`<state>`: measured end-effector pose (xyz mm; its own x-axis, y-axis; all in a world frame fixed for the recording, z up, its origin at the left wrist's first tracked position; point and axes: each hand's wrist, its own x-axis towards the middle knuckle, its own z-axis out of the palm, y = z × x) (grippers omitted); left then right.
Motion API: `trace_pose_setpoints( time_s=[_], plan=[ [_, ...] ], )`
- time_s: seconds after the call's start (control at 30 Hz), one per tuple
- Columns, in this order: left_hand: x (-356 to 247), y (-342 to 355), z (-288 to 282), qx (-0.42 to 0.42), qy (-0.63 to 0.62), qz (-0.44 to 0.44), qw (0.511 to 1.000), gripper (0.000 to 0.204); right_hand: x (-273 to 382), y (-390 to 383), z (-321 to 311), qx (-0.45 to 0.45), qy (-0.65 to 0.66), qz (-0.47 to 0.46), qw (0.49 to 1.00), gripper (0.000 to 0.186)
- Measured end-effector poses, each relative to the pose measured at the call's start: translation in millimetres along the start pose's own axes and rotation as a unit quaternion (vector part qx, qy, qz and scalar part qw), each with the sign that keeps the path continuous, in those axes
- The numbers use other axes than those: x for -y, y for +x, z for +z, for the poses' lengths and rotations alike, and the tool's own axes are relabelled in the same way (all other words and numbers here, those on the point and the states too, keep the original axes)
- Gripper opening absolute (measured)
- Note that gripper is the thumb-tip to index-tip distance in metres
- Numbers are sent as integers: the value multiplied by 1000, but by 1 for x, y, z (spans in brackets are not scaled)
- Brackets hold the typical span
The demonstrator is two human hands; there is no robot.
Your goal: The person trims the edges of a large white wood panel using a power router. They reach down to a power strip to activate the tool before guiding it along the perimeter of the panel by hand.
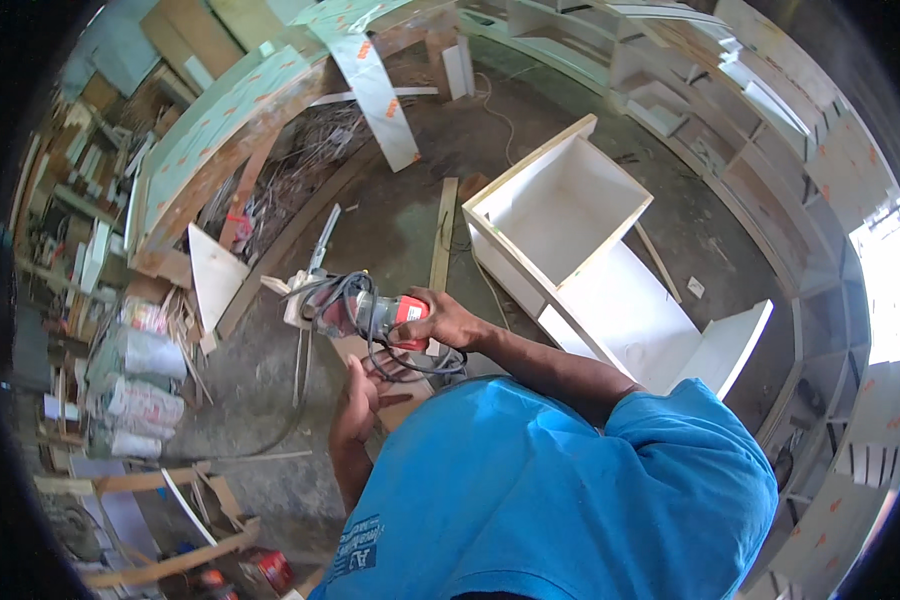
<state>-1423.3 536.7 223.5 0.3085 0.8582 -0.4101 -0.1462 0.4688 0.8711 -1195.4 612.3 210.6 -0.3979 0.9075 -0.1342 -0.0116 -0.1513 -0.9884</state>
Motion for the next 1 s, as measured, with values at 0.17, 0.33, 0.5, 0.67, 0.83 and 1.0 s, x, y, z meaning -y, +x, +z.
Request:
trace_pose_setpoints(
  time_s=[0.17, 0.33, 0.5, 0.67, 0.83, 1.0],
  plan=[
    [-45, 50, -74, 18, 63, 74, 995, 81, 27, 33, 5, -6, 10, -18, 1000, 63],
    [-91, 87, -132, -26, 153, 224, 962, 81, 49, 58, 26, 20, 114, -26, 993, 60],
    [-116, 113, -139, 112, -88, 265, 954, 112, 54, 74, 39, 102, 274, -29, 956, 61],
    [-163, 113, -87, 209, -28, 283, 935, 124, 54, 87, 42, 138, 361, -18, 922, 73],
    [-175, 101, -36, 191, -74, 309, 929, 126, 67, 88, 51, 164, 466, -71, 867, 75],
    [-173, 109, -26, 184, -106, 308, 927, 106, 44, 109, 30, 161, 411, -85, 893, 68]
  ],
)
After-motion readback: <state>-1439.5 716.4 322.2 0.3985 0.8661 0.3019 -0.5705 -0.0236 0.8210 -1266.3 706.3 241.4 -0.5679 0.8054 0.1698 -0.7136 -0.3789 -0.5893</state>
